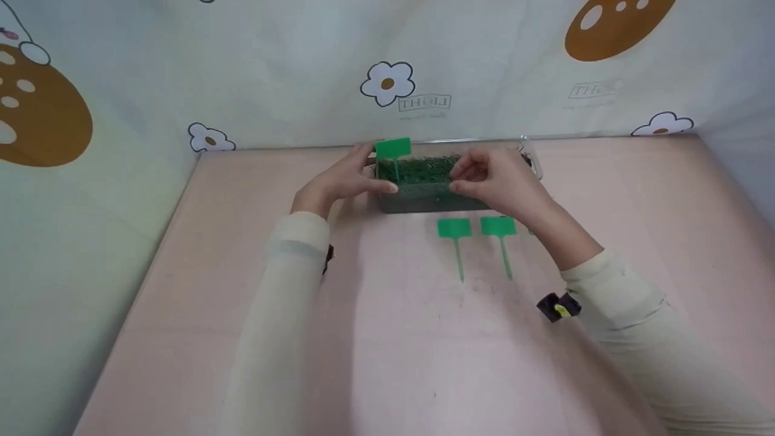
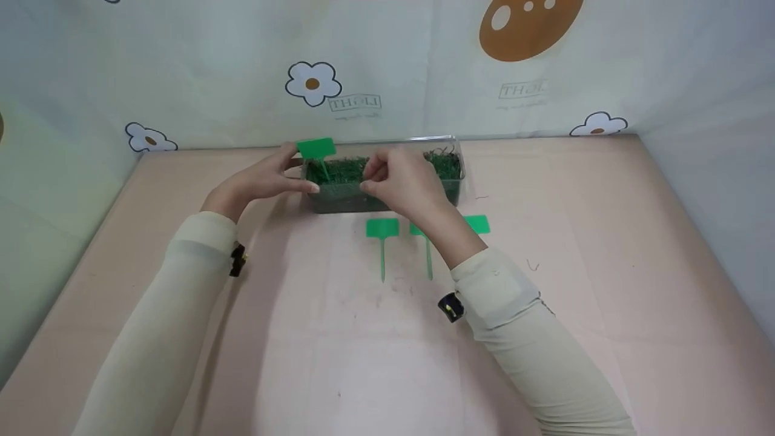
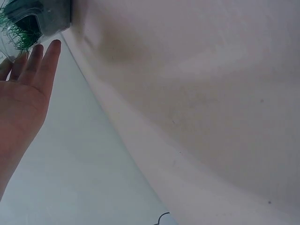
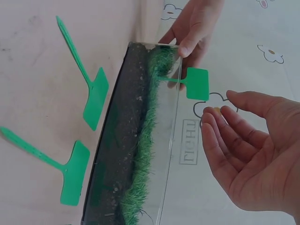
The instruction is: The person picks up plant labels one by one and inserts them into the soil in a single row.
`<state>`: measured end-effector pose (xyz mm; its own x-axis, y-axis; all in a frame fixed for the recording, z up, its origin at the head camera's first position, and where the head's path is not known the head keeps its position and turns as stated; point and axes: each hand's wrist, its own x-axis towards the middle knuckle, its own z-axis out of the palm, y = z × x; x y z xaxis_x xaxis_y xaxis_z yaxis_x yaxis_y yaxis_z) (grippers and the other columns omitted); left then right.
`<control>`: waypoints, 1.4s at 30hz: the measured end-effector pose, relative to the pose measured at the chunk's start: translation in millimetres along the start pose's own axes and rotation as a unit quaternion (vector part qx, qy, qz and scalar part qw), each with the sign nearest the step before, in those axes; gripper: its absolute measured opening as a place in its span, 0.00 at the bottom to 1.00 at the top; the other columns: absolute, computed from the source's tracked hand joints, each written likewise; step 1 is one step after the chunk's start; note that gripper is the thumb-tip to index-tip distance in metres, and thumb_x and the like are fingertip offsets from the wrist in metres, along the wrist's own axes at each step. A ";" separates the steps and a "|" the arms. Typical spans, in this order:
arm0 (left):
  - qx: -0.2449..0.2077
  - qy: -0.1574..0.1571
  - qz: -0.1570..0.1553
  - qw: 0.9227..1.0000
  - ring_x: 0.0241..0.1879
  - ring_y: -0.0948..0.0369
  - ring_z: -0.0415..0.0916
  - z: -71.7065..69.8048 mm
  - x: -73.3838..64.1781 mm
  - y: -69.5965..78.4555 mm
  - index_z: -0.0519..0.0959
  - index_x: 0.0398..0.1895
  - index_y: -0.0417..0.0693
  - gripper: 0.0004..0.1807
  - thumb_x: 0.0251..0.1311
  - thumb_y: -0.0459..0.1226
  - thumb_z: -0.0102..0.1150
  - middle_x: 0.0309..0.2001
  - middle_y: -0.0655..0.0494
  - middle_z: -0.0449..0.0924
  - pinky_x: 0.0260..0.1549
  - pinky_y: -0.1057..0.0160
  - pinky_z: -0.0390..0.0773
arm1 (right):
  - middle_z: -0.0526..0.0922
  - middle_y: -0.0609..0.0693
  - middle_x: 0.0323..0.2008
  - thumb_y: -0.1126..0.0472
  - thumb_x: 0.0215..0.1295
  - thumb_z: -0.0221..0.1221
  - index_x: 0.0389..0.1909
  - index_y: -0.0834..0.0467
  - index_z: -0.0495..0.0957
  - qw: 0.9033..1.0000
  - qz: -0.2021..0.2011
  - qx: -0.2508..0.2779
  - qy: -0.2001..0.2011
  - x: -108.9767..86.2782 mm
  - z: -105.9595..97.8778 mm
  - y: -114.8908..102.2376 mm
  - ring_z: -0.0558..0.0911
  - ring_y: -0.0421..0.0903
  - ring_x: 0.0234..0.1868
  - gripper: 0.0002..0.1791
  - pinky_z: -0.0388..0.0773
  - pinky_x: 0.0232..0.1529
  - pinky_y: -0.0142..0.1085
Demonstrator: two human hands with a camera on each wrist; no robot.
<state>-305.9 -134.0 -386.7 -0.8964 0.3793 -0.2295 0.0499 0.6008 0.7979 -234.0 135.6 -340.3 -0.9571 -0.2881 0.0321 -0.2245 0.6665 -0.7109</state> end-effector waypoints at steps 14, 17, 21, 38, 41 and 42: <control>-0.001 -0.004 0.001 1.000 0.79 0.55 0.47 2.1 1.0 2.0 0.47 0.78 0.72 0.55 0.53 0.48 0.74 0.79 0.60 0.44 0.77 0.45 0.51 | 0.86 0.55 0.43 0.59 0.67 0.63 0.47 0.59 0.82 0.997 0.027 -0.028 -0.065 -12.8 6.7 11.3 0.83 0.49 0.44 0.12 0.80 0.49 0.44; 0.003 -0.008 0.008 1.000 0.79 0.55 0.47 2.2 2.5 2.7 0.46 0.79 0.72 0.56 0.53 0.48 0.74 0.79 0.60 0.43 0.77 0.46 0.51 | 0.86 0.55 0.43 0.59 0.67 0.63 0.47 0.59 0.83 0.997 0.032 -0.029 -0.070 -14.1 8.4 14.3 0.84 0.49 0.45 0.11 0.80 0.49 0.43; 0.004 -0.006 0.016 1.000 0.79 0.54 0.47 0.8 3.5 3.5 0.45 0.79 0.72 0.57 0.52 0.49 0.75 0.80 0.61 0.43 0.77 0.46 0.51 | 0.87 0.54 0.43 0.58 0.67 0.63 0.46 0.58 0.83 0.996 0.039 -0.035 -0.075 -14.5 11.7 16.2 0.84 0.49 0.44 0.11 0.80 0.45 0.42; -0.014 -0.008 0.006 1.000 0.80 0.55 0.46 0.4 -0.2 1.7 0.44 0.78 0.74 0.57 0.53 0.48 0.74 0.80 0.62 0.41 0.76 0.46 0.54 | 0.86 0.55 0.40 0.58 0.66 0.64 0.44 0.58 0.84 0.990 0.044 -0.065 -0.116 -15.9 20.6 25.9 0.83 0.47 0.39 0.10 0.76 0.36 0.33; -0.011 -0.008 0.004 1.000 0.80 0.55 0.46 0.7 0.0 1.8 0.43 0.79 0.73 0.58 0.52 0.49 0.74 0.80 0.62 0.40 0.77 0.45 0.52 | 0.86 0.55 0.40 0.58 0.65 0.65 0.43 0.58 0.84 0.990 0.047 -0.063 -0.118 -15.7 22.3 26.3 0.82 0.48 0.39 0.10 0.78 0.38 0.36; -0.010 -0.008 0.003 1.000 0.80 0.55 0.46 1.0 0.0 1.8 0.43 0.79 0.73 0.58 0.52 0.49 0.74 0.80 0.62 0.41 0.77 0.45 0.52 | 0.86 0.55 0.40 0.58 0.65 0.65 0.43 0.58 0.84 0.990 0.049 -0.063 -0.119 -15.8 22.9 26.3 0.82 0.48 0.40 0.10 0.79 0.39 0.38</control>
<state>-305.4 -132.2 -385.9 -0.8893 0.3936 -0.2329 0.0467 0.5847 0.8099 -220.6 142.0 -375.6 -0.9083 -0.3614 -0.2106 -0.1677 0.7759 -0.6081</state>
